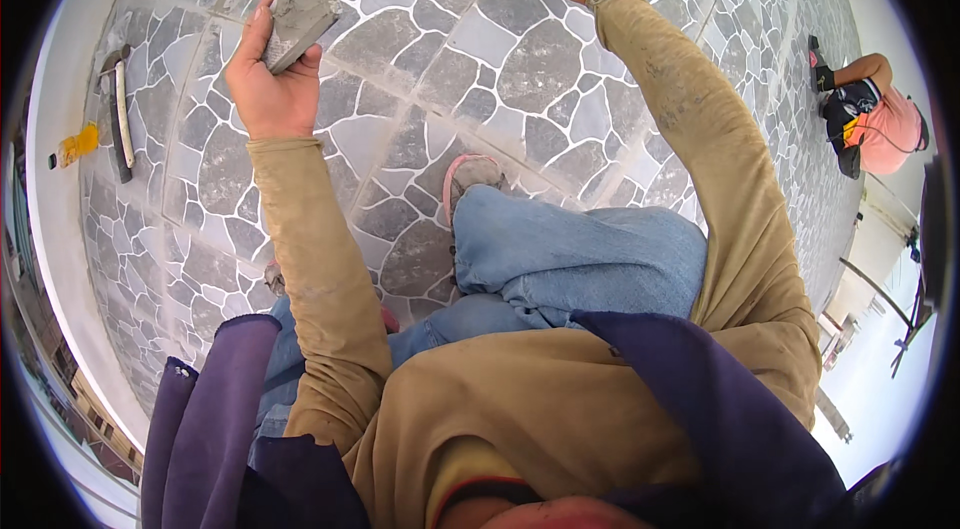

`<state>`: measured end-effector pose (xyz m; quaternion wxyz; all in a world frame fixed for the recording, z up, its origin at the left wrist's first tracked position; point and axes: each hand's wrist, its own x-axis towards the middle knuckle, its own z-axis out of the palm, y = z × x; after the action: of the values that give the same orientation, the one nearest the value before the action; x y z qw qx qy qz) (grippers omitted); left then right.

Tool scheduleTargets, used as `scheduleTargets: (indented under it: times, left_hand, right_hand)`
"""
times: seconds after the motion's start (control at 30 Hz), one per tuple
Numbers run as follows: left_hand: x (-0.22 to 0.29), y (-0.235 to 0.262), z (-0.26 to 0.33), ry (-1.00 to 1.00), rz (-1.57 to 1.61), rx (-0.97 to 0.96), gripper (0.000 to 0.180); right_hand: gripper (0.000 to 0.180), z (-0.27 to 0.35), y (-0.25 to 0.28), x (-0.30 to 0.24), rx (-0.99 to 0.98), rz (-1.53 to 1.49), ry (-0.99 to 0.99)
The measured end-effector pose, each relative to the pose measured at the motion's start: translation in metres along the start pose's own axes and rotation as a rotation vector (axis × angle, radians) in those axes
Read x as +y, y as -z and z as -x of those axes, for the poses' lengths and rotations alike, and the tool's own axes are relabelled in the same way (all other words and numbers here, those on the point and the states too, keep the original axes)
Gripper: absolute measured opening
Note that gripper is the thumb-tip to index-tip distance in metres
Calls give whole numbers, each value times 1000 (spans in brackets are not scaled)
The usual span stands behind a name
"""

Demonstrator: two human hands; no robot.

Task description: The person applies grout to the gaps between floor tiles using a trowel and a small piece of tile.

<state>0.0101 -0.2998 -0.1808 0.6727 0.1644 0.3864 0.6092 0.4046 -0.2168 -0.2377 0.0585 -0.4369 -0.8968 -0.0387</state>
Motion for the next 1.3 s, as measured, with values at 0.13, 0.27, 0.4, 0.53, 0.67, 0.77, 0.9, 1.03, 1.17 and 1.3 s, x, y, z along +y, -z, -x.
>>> scheduleTargets:
  times: [0.13,0.27,0.4,0.53,0.67,0.77,0.9,1.03,1.17,1.3]
  left_hand:
    - [-11,-3,-5,23,-14,47,29]
    - [21,12,-4,-71,-2,64,30]
    - [12,14,-3,-58,50,52,31]
    - [-14,-7,-12,-1,56,18,31]
    - [-8,0,-8,-26,89,5,29]
    - [-10,3,-12,-9,125,-8,29]
    - [-13,-4,-15,-10,87,-20,29]
    - [-10,0,-9,7,103,-39,28]
    - [-7,4,-8,-8,122,-39,28]
    - [-4,15,-4,-13,126,27,30]
  right_hand:
    - [69,56,-33,4,-49,-54,-72]
    - [63,52,-7,-10,-331,-172,-82]
    - [45,19,-16,21,-74,-36,-471]
    - [31,5,-37,64,-76,-69,-501]
    - [31,-10,-42,-8,-205,37,-516]
    - [37,-6,-21,-48,-206,-41,-440]
    - [41,-5,-8,-36,-283,-177,-468]
    - [43,-15,-5,22,-240,-144,-588]
    - [45,-6,-14,45,-114,-7,-467]
    - [47,28,-41,-2,-34,59,-331]
